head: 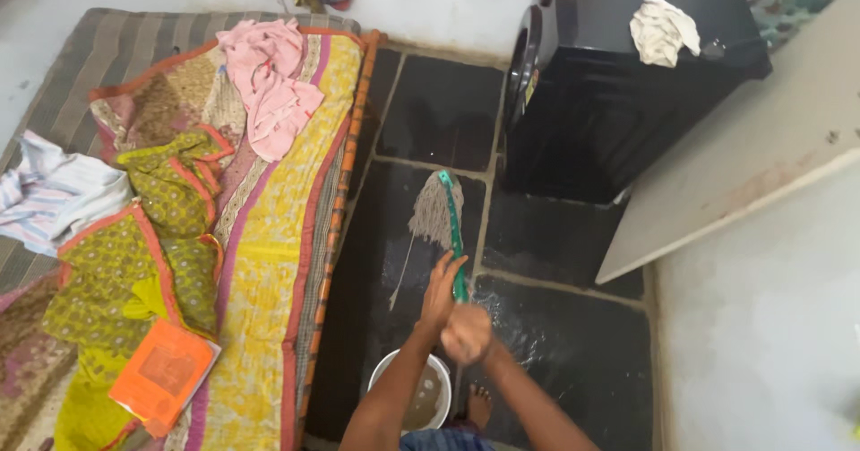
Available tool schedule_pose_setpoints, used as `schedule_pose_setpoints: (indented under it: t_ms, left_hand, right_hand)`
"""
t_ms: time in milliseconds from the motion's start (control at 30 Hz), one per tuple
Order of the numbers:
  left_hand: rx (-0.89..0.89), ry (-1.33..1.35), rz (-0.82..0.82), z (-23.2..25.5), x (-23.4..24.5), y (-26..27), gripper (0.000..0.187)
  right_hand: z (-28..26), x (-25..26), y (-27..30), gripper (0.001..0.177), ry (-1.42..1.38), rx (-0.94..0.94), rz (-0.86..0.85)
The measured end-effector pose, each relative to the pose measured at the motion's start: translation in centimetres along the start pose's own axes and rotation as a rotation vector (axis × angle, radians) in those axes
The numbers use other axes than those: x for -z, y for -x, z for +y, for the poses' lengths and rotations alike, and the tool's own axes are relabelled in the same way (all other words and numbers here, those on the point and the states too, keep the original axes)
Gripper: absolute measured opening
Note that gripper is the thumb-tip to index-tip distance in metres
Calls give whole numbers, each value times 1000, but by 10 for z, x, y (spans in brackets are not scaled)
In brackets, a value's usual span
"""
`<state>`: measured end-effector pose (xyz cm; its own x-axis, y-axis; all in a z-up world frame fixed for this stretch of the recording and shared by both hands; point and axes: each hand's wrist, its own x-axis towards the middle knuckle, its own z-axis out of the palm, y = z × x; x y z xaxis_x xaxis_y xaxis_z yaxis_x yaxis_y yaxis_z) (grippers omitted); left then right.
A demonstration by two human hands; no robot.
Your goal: The person mops the dark stone floor in a small room, dipping the mop into a bucket of water and wringing it out by hand before scrubbing the floor around a bed and a dark appliance.
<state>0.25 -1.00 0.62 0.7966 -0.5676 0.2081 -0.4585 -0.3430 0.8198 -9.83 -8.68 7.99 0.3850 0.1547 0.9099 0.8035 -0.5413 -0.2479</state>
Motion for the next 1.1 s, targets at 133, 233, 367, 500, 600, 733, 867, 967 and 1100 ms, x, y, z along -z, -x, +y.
schedule_pose_setpoints:
  t_ms: [133, 233, 367, 500, 600, 733, 867, 967, 1100]
  left_hand:
    - [6, 25, 83, 31, -17, -14, 83]
    - [57, 30, 87, 59, -28, -3, 86]
    - [108, 74, -39, 97, -52, 17, 88]
    - [-3, -23, -85, 131, -79, 40, 88]
    - [-198, 61, -117, 153, -91, 60, 70]
    - [-417, 18, -87, 180, -103, 112, 19]
    - [-373, 155, 101, 236, -107, 159, 39]
    - [-397, 251, 209, 283, -119, 178, 40]
    - [-465, 295, 216, 329, -143, 180, 37]
  right_hand:
    - [101, 53, 1, 16, 148, -151, 59]
    - [113, 106, 14, 23, 197, -458, 178]
    - [58, 136, 39, 26, 99, -720, 335]
    - [-42, 135, 52, 21, 159, -551, 263]
    - [-111, 144, 40, 26, 41, -405, 225]
    - [-171, 183, 29, 33, 18, -438, 58]
    - [-219, 217, 18, 36, -114, -490, -5]
    - [-249, 250, 2, 37, -137, -530, -38]
    - [-274, 311, -21, 33, -109, -561, -97]
